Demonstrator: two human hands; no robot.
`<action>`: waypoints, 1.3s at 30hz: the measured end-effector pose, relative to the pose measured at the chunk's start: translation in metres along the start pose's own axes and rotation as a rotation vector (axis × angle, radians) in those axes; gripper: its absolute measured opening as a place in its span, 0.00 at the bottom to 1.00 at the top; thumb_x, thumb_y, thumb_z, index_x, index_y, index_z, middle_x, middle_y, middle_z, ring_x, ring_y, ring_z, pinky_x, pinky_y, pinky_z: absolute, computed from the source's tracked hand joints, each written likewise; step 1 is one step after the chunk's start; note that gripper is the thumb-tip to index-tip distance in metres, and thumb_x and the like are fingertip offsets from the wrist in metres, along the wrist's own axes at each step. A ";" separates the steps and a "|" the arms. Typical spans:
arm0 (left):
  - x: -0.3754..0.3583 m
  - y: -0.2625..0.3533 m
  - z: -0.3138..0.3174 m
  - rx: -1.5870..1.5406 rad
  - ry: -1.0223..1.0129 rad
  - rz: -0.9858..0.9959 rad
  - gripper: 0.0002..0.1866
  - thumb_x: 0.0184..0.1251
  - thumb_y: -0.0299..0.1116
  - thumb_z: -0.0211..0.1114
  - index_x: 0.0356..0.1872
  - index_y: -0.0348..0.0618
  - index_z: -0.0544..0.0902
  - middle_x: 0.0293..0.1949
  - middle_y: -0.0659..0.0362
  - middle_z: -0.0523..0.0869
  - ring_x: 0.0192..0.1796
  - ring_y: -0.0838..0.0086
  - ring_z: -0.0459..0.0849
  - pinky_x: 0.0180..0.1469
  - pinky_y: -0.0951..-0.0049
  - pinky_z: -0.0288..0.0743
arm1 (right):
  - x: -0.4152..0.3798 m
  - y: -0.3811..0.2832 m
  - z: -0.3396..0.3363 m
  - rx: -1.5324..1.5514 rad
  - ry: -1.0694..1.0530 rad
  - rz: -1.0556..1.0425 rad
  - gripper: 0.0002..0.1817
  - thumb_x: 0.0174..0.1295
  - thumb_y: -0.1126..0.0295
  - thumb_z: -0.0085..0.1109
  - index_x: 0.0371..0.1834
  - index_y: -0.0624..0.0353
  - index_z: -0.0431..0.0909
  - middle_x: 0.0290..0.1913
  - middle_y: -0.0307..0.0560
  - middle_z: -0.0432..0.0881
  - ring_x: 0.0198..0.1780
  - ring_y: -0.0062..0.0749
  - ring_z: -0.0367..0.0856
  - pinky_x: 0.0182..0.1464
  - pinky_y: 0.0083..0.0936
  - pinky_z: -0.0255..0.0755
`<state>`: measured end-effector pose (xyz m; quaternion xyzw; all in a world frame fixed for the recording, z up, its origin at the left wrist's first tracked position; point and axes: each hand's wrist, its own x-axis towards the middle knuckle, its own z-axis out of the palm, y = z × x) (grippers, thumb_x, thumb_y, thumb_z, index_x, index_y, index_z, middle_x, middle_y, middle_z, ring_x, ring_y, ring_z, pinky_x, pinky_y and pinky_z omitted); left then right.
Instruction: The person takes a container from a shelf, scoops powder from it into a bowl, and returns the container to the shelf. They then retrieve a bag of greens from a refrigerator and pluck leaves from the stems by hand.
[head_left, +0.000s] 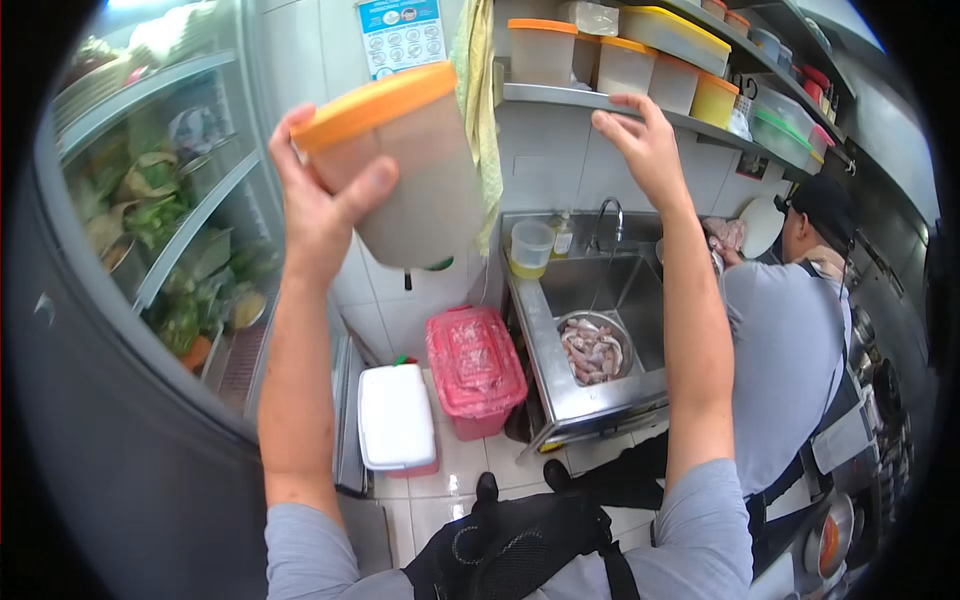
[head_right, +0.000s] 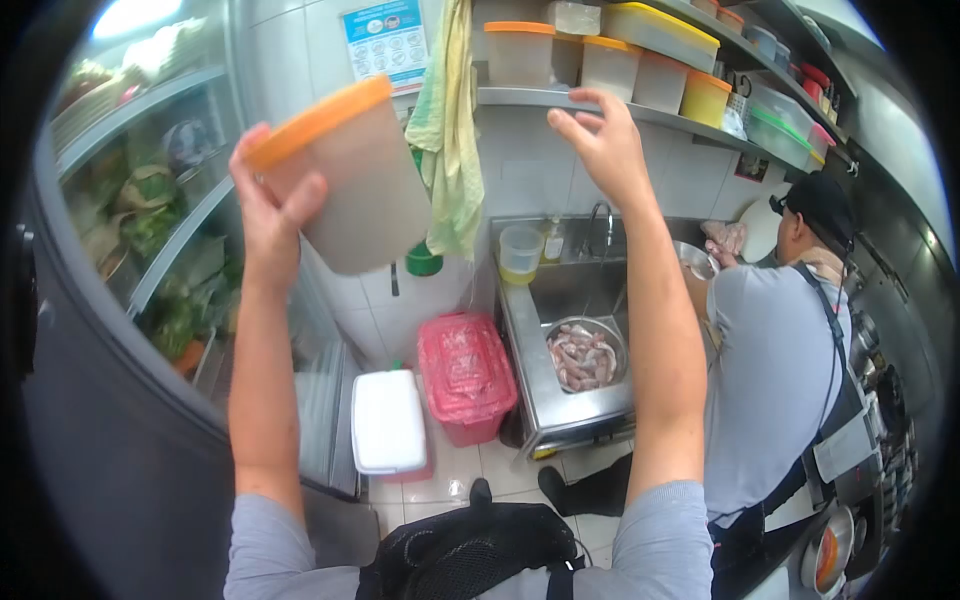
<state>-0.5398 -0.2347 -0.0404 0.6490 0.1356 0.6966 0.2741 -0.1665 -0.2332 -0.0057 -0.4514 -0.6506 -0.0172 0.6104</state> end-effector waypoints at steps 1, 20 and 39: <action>0.023 -0.007 0.010 -0.009 -0.003 0.003 0.52 0.53 0.44 0.82 0.74 0.48 0.56 0.62 0.52 0.74 0.67 0.63 0.73 0.70 0.60 0.66 | 0.024 0.006 0.002 -0.008 0.005 -0.002 0.32 0.60 0.53 0.73 0.61 0.62 0.77 0.67 0.56 0.73 0.60 0.44 0.82 0.60 0.37 0.78; 0.239 -0.101 0.156 -0.065 -0.103 0.240 0.55 0.47 0.40 0.87 0.66 0.38 0.52 0.58 0.42 0.75 0.63 0.61 0.78 0.61 0.63 0.79 | 0.248 0.088 -0.023 0.077 0.240 -0.144 0.32 0.55 0.52 0.79 0.54 0.60 0.76 0.47 0.46 0.81 0.51 0.29 0.82 0.51 0.30 0.80; 0.330 -0.260 0.226 0.760 -0.259 0.157 0.65 0.41 0.66 0.80 0.70 0.32 0.55 0.58 0.34 0.80 0.62 0.47 0.82 0.62 0.55 0.78 | 0.139 0.052 -0.079 -0.099 0.274 -0.213 0.25 0.60 0.59 0.76 0.52 0.64 0.78 0.52 0.47 0.83 0.51 0.31 0.85 0.56 0.25 0.76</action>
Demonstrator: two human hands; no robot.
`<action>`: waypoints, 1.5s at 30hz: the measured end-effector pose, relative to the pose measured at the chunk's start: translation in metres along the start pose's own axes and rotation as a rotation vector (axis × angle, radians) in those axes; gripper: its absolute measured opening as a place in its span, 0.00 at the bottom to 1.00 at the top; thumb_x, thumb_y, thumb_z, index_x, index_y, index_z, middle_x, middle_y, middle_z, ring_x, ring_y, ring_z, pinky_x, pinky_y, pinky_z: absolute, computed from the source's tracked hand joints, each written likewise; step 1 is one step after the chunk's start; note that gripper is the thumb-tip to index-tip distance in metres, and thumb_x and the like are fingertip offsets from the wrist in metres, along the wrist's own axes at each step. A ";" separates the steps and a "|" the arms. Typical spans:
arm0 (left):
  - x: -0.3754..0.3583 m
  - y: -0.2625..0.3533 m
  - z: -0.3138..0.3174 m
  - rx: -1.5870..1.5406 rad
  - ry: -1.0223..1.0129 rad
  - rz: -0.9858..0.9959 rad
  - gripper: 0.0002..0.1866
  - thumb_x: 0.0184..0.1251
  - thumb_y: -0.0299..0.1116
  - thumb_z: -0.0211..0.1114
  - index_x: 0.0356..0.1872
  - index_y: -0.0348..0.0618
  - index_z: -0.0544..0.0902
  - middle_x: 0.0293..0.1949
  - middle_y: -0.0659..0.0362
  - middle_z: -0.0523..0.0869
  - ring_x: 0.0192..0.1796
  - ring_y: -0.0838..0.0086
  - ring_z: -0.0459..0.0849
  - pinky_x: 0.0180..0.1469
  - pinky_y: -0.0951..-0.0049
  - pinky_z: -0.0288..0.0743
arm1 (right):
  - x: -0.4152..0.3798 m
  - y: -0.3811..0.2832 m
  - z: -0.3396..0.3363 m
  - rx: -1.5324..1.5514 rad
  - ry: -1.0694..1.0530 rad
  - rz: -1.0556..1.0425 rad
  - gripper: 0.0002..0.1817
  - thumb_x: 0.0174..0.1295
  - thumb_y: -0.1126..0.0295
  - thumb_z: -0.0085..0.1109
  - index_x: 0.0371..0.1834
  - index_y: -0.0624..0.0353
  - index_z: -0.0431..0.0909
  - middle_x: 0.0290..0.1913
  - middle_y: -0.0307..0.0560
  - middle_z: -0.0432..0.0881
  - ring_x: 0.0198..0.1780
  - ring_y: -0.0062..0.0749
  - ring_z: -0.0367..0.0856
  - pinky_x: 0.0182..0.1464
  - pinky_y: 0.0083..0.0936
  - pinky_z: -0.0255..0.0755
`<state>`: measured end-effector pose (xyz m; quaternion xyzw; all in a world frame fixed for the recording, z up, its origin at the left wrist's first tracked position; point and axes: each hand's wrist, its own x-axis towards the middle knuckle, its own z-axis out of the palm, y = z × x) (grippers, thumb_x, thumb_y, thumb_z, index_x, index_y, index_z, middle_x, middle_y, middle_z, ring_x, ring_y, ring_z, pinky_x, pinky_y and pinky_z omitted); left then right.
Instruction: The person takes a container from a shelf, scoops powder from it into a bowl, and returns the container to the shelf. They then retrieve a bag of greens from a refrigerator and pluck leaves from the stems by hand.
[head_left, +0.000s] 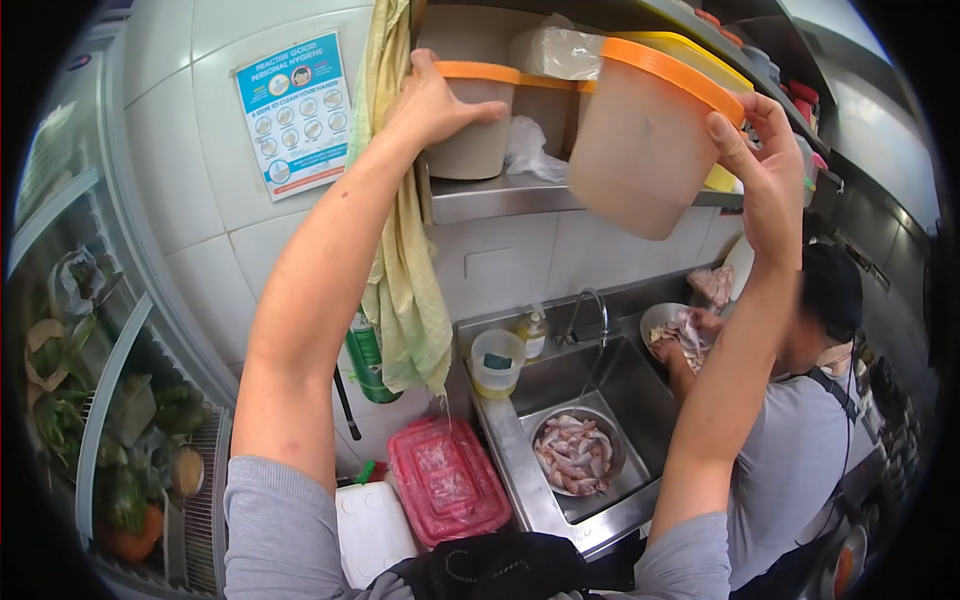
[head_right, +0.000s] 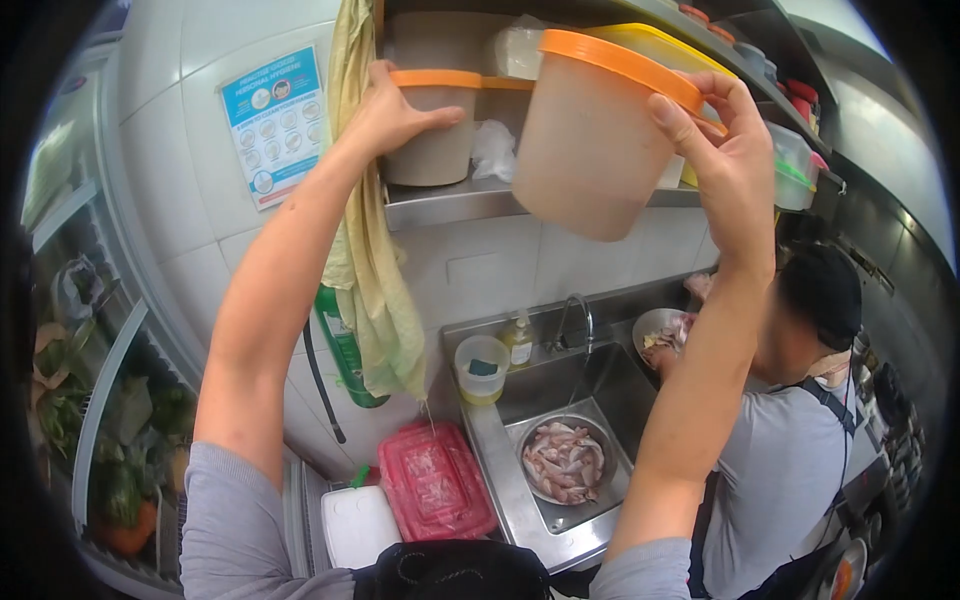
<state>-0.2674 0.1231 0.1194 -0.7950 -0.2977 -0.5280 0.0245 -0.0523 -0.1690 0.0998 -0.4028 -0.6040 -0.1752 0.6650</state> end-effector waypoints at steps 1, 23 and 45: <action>-0.002 -0.002 0.001 0.079 -0.028 -0.044 0.64 0.42 0.68 0.79 0.71 0.32 0.57 0.56 0.34 0.82 0.60 0.46 0.83 0.61 0.55 0.79 | 0.001 0.003 0.003 0.094 -0.007 -0.001 0.25 0.61 0.60 0.76 0.53 0.64 0.78 0.52 0.47 0.83 0.52 0.32 0.85 0.55 0.25 0.76; -0.059 0.000 -0.025 0.033 0.057 0.303 0.52 0.63 0.52 0.74 0.80 0.42 0.54 0.74 0.33 0.60 0.76 0.42 0.64 0.75 0.53 0.63 | 0.020 0.061 0.128 -0.429 0.146 -0.397 0.29 0.57 0.55 0.75 0.57 0.61 0.80 0.56 0.60 0.81 0.61 0.51 0.79 0.59 0.43 0.75; -0.073 0.024 -0.026 0.048 0.281 0.466 0.48 0.58 0.34 0.77 0.75 0.32 0.58 0.71 0.38 0.65 0.75 0.45 0.62 0.77 0.56 0.58 | 0.139 0.127 0.172 -0.867 -0.132 0.133 0.46 0.50 0.42 0.73 0.75 0.41 0.69 0.75 0.65 0.59 0.72 0.72 0.62 0.69 0.60 0.66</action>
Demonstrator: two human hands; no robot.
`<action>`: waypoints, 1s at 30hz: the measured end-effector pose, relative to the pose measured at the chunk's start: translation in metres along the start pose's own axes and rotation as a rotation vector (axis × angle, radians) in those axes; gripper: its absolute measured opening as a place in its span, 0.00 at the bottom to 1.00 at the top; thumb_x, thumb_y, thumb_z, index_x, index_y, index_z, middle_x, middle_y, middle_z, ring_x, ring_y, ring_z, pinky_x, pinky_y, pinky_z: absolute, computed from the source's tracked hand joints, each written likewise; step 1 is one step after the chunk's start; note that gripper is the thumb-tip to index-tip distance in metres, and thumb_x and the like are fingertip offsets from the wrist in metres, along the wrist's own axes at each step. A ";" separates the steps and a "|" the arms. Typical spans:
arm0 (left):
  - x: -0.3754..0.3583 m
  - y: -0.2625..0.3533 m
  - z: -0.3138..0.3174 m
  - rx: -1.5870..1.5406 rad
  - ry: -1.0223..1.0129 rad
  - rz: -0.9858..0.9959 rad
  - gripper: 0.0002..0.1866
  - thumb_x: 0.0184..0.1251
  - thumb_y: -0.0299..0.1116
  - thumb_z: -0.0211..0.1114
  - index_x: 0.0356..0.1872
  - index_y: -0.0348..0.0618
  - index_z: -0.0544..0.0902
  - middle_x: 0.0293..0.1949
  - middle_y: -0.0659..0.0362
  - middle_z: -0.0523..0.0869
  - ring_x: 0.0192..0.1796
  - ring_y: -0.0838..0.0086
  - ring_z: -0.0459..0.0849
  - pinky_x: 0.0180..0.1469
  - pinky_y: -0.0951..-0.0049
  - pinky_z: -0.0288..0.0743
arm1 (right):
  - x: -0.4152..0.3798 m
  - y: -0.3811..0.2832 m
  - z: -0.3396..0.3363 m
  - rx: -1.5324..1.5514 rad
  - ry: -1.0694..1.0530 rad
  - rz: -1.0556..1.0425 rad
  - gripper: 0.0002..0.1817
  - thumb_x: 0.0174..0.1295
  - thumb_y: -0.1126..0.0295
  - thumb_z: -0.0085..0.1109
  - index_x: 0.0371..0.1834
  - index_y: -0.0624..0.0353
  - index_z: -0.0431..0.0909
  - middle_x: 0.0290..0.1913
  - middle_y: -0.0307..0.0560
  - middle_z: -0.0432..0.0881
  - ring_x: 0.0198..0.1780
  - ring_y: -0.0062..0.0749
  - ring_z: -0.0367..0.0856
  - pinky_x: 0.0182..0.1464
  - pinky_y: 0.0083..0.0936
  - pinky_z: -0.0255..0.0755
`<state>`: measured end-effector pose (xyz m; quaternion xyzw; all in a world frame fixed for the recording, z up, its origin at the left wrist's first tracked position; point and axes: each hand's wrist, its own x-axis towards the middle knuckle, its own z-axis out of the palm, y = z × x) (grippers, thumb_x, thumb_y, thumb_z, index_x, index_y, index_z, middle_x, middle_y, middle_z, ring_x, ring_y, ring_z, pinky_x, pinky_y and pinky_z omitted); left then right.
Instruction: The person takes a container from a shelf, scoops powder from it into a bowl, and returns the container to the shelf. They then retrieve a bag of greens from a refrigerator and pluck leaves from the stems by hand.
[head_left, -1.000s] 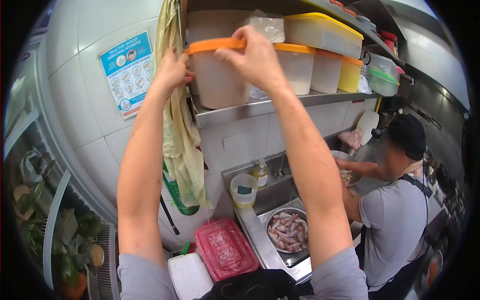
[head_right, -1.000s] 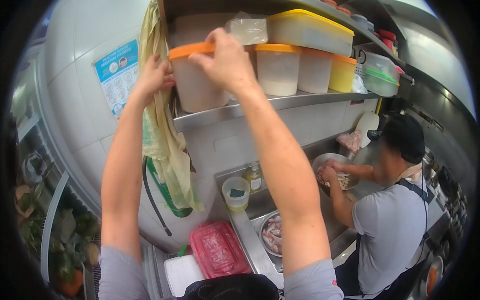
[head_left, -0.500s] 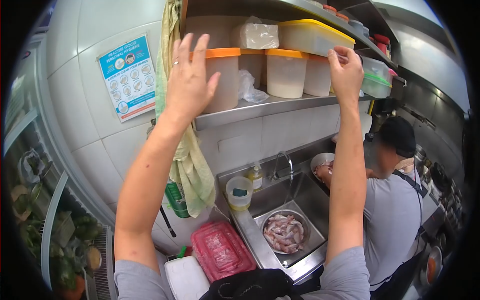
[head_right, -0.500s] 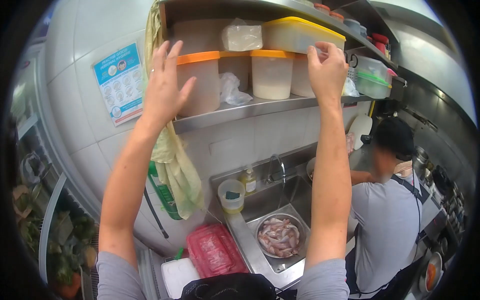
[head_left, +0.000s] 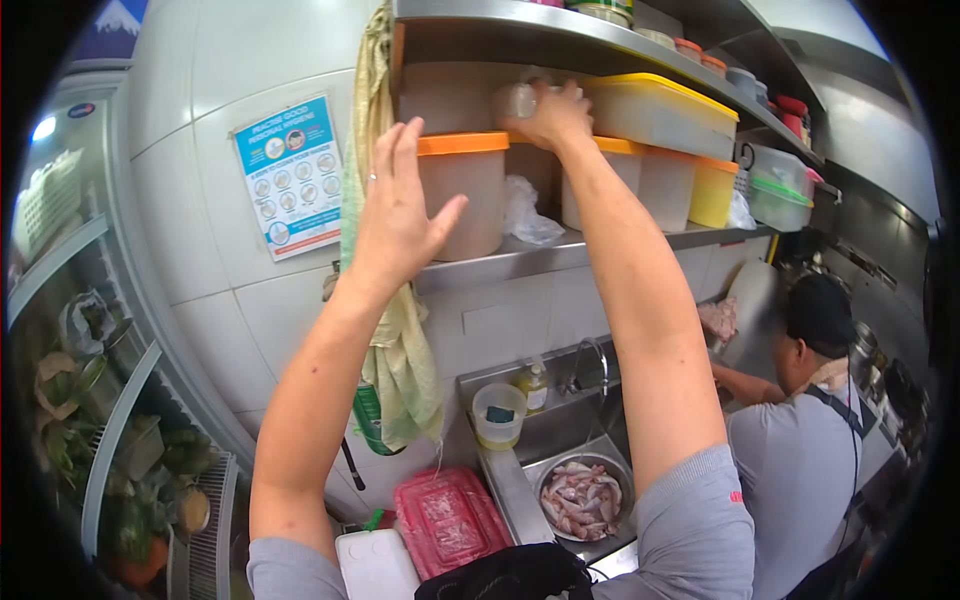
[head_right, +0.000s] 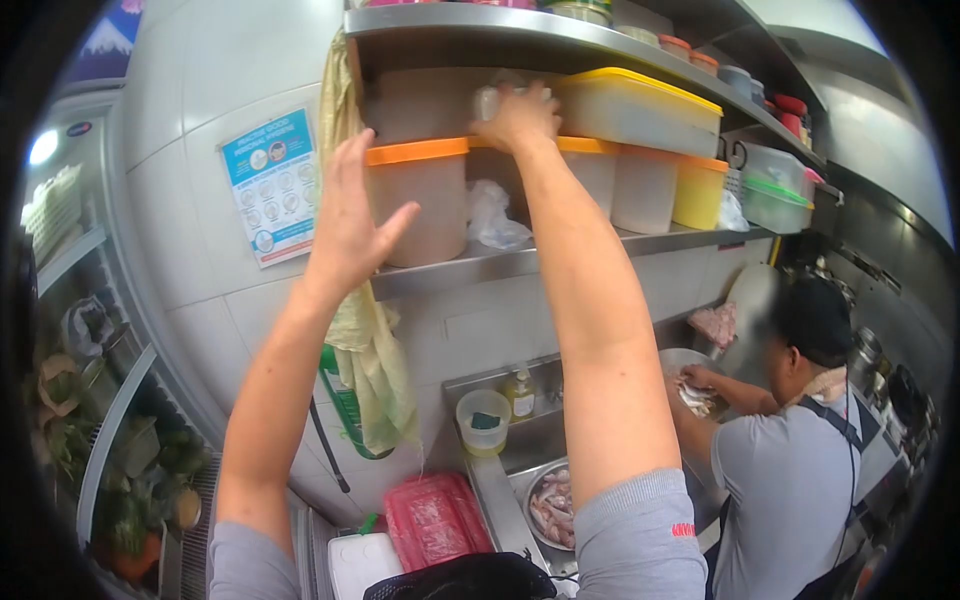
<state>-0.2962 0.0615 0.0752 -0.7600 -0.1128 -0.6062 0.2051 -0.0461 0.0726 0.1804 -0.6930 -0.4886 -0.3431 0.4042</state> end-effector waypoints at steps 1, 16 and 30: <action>-0.005 -0.002 -0.002 0.016 0.000 -0.007 0.48 0.58 0.34 0.77 0.75 0.32 0.58 0.71 0.38 0.65 0.75 0.45 0.62 0.77 0.56 0.58 | 0.004 -0.001 0.003 0.012 -0.005 -0.012 0.46 0.50 0.42 0.73 0.75 0.41 0.69 0.75 0.65 0.59 0.72 0.72 0.62 0.69 0.60 0.66; -0.040 0.003 0.018 -0.049 0.094 -0.051 0.52 0.54 0.29 0.79 0.77 0.37 0.55 0.73 0.42 0.62 0.76 0.45 0.61 0.77 0.54 0.59 | -0.032 -0.040 -0.064 0.465 0.569 -0.534 0.28 0.60 0.45 0.68 0.52 0.58 0.86 0.53 0.62 0.85 0.56 0.53 0.83 0.58 0.42 0.77; -0.033 0.059 0.046 -0.140 -0.010 0.221 0.34 0.54 0.24 0.75 0.65 0.43 0.73 0.68 0.48 0.72 0.75 0.45 0.66 0.73 0.51 0.65 | -0.038 0.126 -0.130 -0.197 0.206 -0.479 0.53 0.42 0.66 0.76 0.77 0.48 0.61 0.67 0.53 0.70 0.72 0.55 0.65 0.75 0.42 0.63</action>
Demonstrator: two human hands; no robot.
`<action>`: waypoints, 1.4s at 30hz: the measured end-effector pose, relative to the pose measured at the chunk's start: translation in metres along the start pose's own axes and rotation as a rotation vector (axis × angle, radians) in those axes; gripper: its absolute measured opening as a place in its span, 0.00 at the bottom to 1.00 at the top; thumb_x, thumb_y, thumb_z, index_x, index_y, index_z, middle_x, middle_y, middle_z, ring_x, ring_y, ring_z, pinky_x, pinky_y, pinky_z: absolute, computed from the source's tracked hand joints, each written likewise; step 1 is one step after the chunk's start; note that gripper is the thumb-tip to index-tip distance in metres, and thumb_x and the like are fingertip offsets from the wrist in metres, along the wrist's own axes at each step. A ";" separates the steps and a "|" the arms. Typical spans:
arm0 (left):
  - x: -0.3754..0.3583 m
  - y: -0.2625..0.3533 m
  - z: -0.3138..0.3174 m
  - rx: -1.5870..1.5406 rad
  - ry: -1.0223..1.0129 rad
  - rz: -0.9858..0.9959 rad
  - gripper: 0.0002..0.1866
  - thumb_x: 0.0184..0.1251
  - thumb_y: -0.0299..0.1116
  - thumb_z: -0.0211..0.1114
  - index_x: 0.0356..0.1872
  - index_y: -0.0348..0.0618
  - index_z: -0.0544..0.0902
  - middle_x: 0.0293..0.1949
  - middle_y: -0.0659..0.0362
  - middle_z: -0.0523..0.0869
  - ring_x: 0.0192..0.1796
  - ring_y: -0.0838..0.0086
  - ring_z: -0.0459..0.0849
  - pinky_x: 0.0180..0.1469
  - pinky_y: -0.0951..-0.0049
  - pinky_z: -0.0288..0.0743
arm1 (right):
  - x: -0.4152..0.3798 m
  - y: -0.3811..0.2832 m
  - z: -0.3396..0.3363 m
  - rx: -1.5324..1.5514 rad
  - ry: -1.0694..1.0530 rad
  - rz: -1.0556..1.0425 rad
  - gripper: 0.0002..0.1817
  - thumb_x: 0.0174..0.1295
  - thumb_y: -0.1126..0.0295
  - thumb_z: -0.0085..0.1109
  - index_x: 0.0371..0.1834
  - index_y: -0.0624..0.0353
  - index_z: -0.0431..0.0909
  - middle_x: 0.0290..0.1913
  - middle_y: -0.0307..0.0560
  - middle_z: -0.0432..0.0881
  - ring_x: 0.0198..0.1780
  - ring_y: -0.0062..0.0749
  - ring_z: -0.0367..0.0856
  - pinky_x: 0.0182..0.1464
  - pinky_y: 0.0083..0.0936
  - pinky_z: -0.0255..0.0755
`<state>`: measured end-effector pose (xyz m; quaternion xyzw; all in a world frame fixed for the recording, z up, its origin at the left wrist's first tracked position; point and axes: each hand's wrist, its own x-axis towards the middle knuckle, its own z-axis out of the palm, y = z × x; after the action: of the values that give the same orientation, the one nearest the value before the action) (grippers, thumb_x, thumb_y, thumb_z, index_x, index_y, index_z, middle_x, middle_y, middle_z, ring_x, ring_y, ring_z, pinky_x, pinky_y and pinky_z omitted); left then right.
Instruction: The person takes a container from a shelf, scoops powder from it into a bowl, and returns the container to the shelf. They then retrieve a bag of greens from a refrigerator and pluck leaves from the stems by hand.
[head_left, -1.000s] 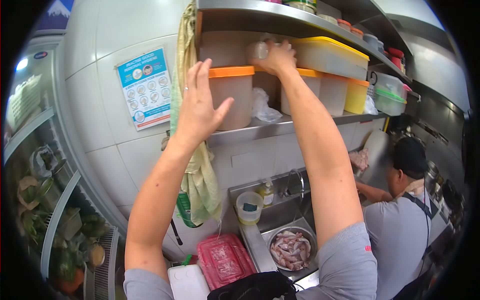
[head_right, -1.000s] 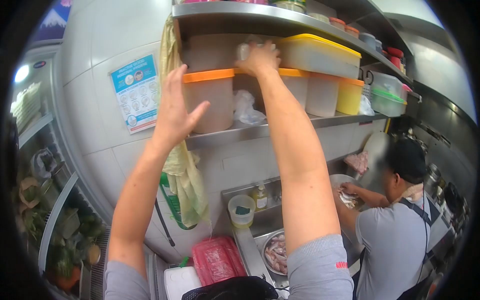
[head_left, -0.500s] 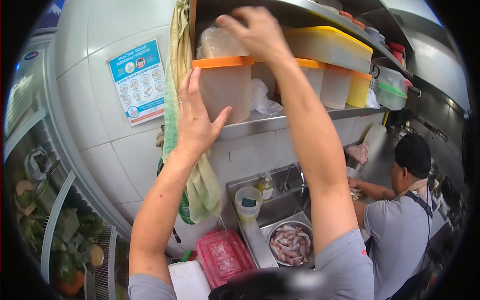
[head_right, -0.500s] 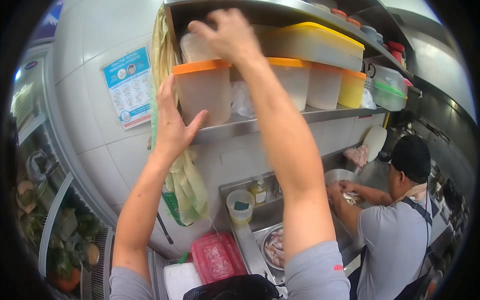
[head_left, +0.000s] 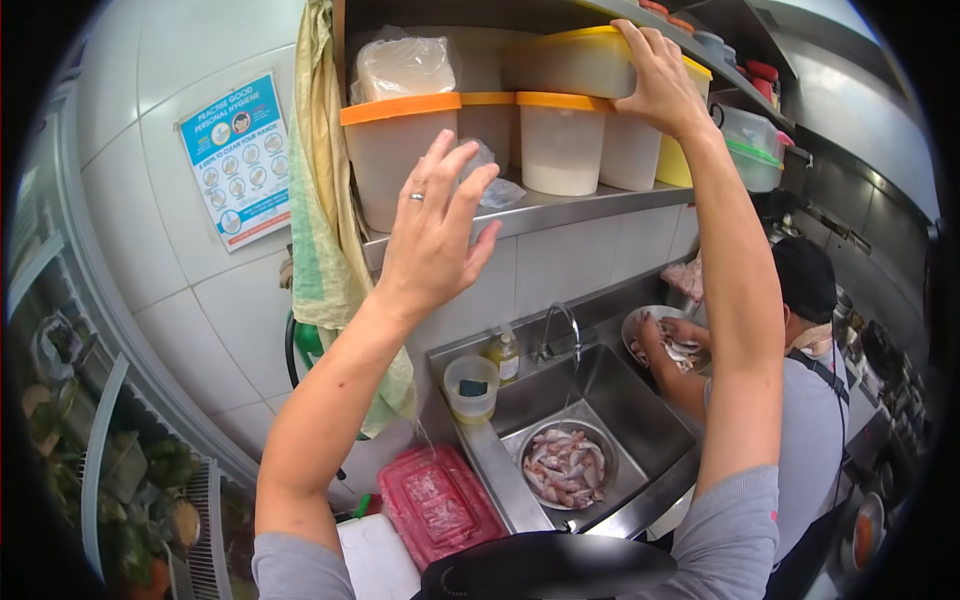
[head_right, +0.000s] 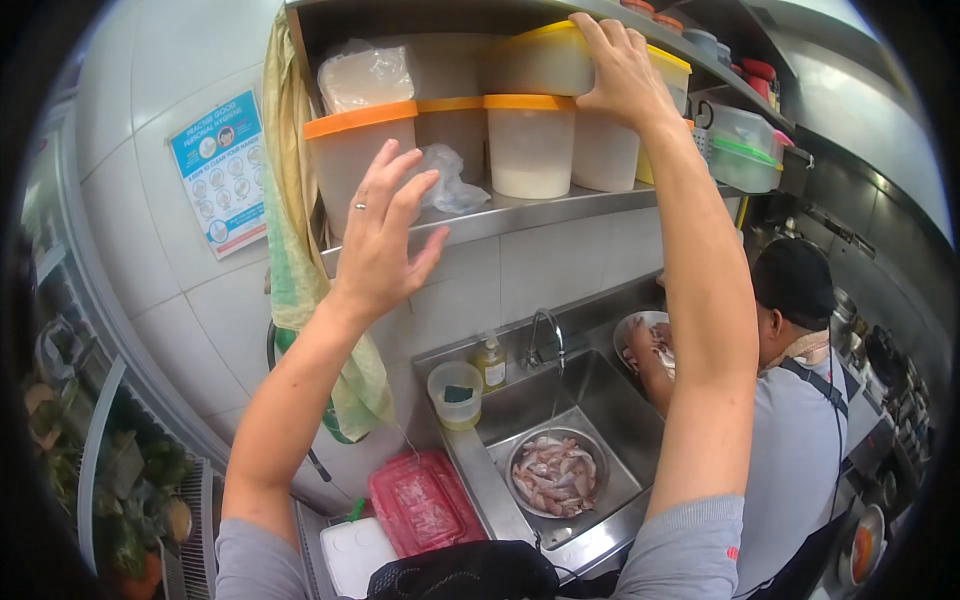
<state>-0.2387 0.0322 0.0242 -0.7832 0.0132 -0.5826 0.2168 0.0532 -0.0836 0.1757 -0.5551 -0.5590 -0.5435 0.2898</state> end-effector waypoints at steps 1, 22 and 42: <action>-0.003 -0.001 0.002 0.010 -0.013 -0.007 0.34 0.54 0.24 0.75 0.64 0.43 0.73 0.68 0.48 0.72 0.75 0.45 0.66 0.73 0.51 0.65 | 0.001 -0.007 -0.005 -0.037 -0.023 0.009 0.53 0.45 0.64 0.77 0.78 0.49 0.60 0.70 0.53 0.70 0.73 0.55 0.65 0.75 0.42 0.62; -0.074 0.031 -0.050 -0.194 0.076 -0.190 0.36 0.48 0.32 0.77 0.62 0.41 0.73 0.66 0.43 0.70 0.74 0.38 0.64 0.74 0.44 0.62 | 0.030 -0.033 0.046 0.022 0.214 -0.335 0.45 0.56 0.56 0.75 0.75 0.63 0.66 0.73 0.57 0.70 0.74 0.47 0.67 0.74 0.42 0.65; -0.204 0.416 -0.465 1.129 0.566 -0.930 0.10 0.83 0.35 0.51 0.43 0.39 0.74 0.23 0.63 0.76 0.19 0.86 0.68 0.23 0.84 0.61 | -0.170 -0.620 -0.120 2.324 -0.678 -0.107 0.09 0.75 0.75 0.55 0.52 0.61 0.82 0.27 0.41 0.83 0.26 0.22 0.81 0.30 0.21 0.74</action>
<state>-0.6350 -0.4395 -0.2030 -0.3011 -0.5597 -0.7096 0.3042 -0.5234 -0.1193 -0.1305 -0.0541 -0.7835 0.4440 0.4313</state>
